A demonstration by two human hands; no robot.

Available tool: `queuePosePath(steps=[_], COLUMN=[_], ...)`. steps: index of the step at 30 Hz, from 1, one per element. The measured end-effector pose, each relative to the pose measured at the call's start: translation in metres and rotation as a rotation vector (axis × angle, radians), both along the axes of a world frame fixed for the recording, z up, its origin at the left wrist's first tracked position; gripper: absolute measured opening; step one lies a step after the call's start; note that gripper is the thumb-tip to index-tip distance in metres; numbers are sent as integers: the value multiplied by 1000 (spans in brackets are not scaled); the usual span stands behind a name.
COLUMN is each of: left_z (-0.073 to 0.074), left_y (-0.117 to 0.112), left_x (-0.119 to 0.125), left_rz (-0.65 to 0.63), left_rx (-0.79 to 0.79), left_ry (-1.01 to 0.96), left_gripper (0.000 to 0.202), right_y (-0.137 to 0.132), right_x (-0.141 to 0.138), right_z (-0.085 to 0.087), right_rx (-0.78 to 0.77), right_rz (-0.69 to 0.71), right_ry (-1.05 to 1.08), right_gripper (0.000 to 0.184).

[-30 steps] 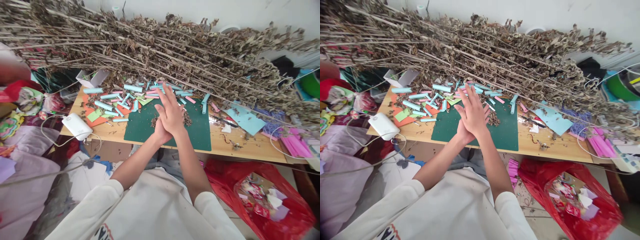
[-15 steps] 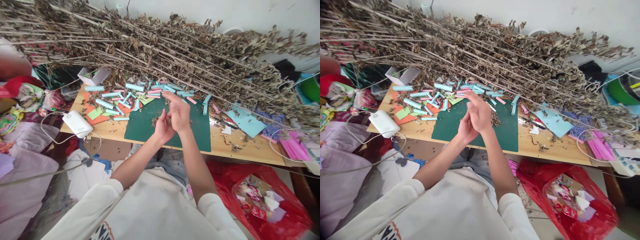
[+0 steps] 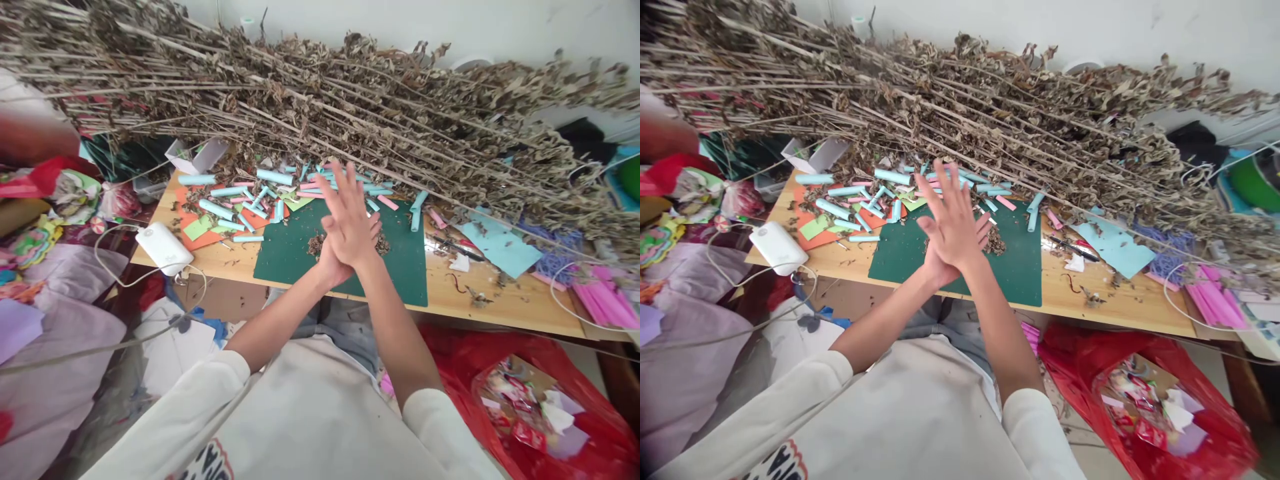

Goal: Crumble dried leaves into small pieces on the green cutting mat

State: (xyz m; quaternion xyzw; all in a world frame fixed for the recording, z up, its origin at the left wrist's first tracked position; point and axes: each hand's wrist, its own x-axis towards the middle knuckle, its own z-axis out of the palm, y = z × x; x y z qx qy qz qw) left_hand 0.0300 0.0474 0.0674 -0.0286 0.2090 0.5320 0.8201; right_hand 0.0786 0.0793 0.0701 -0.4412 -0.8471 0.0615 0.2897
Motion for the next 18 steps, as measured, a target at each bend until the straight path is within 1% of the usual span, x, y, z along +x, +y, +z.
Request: queuePosePath(steps=[2, 4, 6, 7, 8, 9, 10, 11, 12, 15, 18], left_z=[-4, -6, -7, -6, -6, -6, -6, -7, -7, -9, -12], left_y=[1, 2, 0, -1, -2, -4, -4, -3, -2, 6, 12], left_x=[-5, -3, 6, 11, 15, 16, 15, 11, 6, -13, -17], left_rz=[6, 55, 160, 297, 394, 355, 258, 132, 33, 45, 90], left_rx=[97, 132, 147, 147, 141, 135, 133, 156, 189, 209, 179], left_ry=[9, 50, 103, 143, 165, 160, 145, 126, 119, 276, 489], left_gripper=[57, 58, 58, 60, 63, 64, 66, 67, 66, 67, 66], right_y=[2, -6, -18, -21, -23, -22, -18, -14, -10, -6, -13], right_x=[8, 9, 2, -2, -6, -9, -10, -10, -8, -3, -7], right_z=[-10, -19, -22, -21, -18, -15, -12, -10, -9, -12, -16], right_rx=[-13, -50, -72, -71, -66, -57, -49, -44, -44, -77, -95], right_rz=[-64, -54, -16, -7, 2, 3, -9, -27, -48, -86, -81], right_ry=[-5, -8, 5, 14, 20, 27, 35, 41, 45, 54, 81], right_gripper=[68, 70, 74, 76, 78, 81, 82, 82, 80, 78, 82])
